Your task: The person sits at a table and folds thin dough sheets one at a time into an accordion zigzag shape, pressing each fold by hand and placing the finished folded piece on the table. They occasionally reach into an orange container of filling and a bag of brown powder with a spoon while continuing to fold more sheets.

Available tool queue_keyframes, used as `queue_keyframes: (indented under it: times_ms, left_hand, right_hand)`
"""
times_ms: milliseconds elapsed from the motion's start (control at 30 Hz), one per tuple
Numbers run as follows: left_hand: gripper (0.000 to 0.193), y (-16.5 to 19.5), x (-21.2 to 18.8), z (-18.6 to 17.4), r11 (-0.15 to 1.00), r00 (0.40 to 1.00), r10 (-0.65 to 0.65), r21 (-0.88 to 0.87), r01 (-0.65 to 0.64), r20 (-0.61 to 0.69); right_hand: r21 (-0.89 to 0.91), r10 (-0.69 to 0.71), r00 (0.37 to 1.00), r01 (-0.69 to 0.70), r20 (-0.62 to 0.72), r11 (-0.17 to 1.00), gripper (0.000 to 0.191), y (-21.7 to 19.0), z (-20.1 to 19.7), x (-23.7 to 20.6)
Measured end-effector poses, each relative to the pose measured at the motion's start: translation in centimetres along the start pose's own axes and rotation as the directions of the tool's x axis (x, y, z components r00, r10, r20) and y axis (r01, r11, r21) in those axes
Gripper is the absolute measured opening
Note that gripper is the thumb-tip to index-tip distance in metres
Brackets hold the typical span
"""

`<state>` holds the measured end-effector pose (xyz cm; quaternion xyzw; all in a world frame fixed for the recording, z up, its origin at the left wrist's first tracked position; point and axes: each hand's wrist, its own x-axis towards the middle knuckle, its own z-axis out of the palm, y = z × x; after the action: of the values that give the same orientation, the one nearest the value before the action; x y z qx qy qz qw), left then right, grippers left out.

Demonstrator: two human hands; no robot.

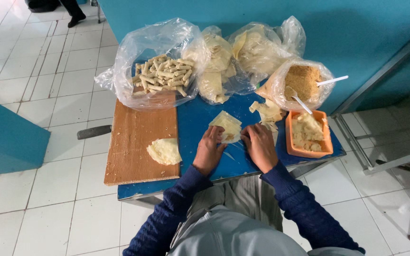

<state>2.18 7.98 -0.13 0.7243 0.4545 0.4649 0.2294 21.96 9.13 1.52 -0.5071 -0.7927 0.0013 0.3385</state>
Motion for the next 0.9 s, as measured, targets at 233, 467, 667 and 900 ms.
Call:
queue_keyframes:
  times_ms: [233, 467, 667, 900]
  left_hand:
    - [0.048, -0.1, -0.1, 0.1, 1.0, 1.0, 0.022, 0.019, -0.022, 0.005]
    - [0.045, 0.2, -0.3, 0.1, 0.998, 0.998, 0.054, 0.04, -0.054, -0.009]
    - [0.044, 0.5, -0.2, 0.0, 0.999, 1.0, 0.02, 0.034, -0.02, 0.01]
    - [0.043, 0.4, -0.2, -0.1, 0.998, 0.999, 0.052, 0.038, -0.052, 0.006]
  right_hand:
    - [0.092, 0.062, 0.998, -0.063, 0.012, 0.994, 0.005, 0.1, 0.4, 0.0]
    - [0.039, -0.026, 0.999, 0.028, -0.041, 0.999, 0.009, -0.7, -0.2, -0.2]
    - [0.139, 0.086, 0.996, -0.085, 0.001, 0.987, 0.008, -1.3, -0.3, 0.2]
    - [0.357, 0.041, 0.999, -0.046, 0.022, 0.933, 0.03, -2.1, -0.4, -0.1]
